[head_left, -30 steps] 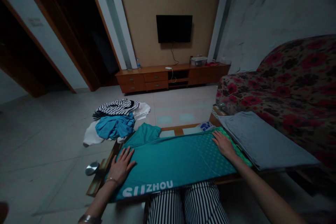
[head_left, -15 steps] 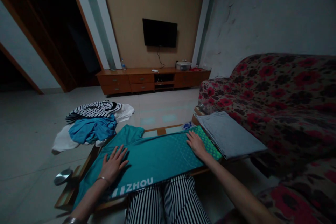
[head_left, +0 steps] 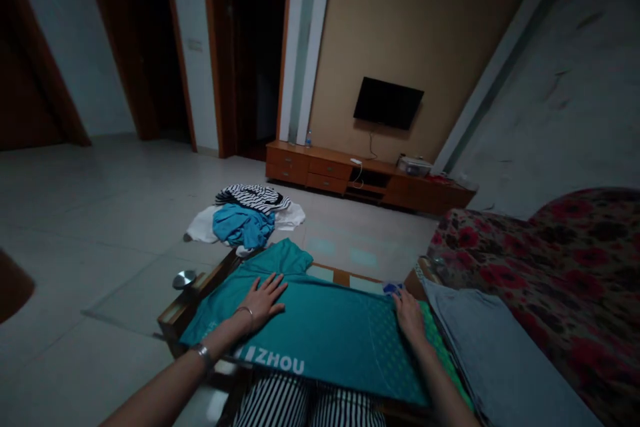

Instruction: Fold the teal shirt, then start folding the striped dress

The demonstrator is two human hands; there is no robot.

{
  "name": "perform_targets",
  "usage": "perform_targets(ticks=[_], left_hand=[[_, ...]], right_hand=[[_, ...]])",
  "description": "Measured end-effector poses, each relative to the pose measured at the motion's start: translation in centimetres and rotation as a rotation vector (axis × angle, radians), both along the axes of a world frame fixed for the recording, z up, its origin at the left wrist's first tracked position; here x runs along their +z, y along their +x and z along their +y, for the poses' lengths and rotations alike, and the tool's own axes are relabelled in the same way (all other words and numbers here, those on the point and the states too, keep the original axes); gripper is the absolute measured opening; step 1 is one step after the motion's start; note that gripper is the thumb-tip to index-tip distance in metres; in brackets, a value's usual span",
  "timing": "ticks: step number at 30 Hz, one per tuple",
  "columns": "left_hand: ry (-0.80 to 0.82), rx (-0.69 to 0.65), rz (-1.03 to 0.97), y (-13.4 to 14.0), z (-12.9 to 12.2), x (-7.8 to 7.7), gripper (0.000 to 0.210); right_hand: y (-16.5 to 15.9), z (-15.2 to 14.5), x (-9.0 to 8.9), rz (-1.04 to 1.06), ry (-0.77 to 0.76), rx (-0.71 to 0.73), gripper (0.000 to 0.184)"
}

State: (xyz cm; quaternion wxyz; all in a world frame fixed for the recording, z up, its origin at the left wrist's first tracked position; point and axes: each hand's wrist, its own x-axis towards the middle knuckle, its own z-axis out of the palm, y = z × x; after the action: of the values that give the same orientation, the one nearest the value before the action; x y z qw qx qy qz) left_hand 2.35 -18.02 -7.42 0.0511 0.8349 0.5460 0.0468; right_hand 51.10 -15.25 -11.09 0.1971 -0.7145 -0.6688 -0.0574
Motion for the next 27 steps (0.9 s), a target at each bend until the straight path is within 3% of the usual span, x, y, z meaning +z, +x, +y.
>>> perform_targets(ticks=[5, 7, 10, 13, 19, 23, 27], left_hand=[[0.029, -0.059, -0.056, -0.3, -0.6, 0.6, 0.059], [0.016, -0.075, -0.068, -0.5, -0.8, 1.1, 0.057], [-0.001, -0.08, -0.081, -0.7, -0.9, 1.3, 0.054], [-0.025, -0.074, -0.094, -1.0, -0.8, 0.9, 0.056], [-0.037, -0.07, -0.151, -1.2, -0.7, 0.2, 0.061], [-0.066, -0.066, -0.166, -1.2, -0.9, 0.5, 0.061], [-0.072, -0.062, -0.199, -1.2, -1.2, 0.6, 0.062]], right_hand=[[-14.0, 7.2, 4.7, 0.112, -0.149, 0.211, 0.047], [-20.1, 10.1, 5.7, 0.148, -0.233, 0.306, 0.047], [-27.7, 13.8, 5.9, 0.156, -0.304, 0.358, 0.051], [-32.8, 15.9, 5.3, 0.141, -0.36, 0.341, 0.058], [-37.0, 17.6, 4.9, 0.122, -0.5, 0.303, 0.049], [-37.0, 18.7, 5.1, 0.182, -0.592, 0.368, 0.027], [-36.3, 18.9, 5.9, 0.315, -0.648, 0.505, 0.017]])
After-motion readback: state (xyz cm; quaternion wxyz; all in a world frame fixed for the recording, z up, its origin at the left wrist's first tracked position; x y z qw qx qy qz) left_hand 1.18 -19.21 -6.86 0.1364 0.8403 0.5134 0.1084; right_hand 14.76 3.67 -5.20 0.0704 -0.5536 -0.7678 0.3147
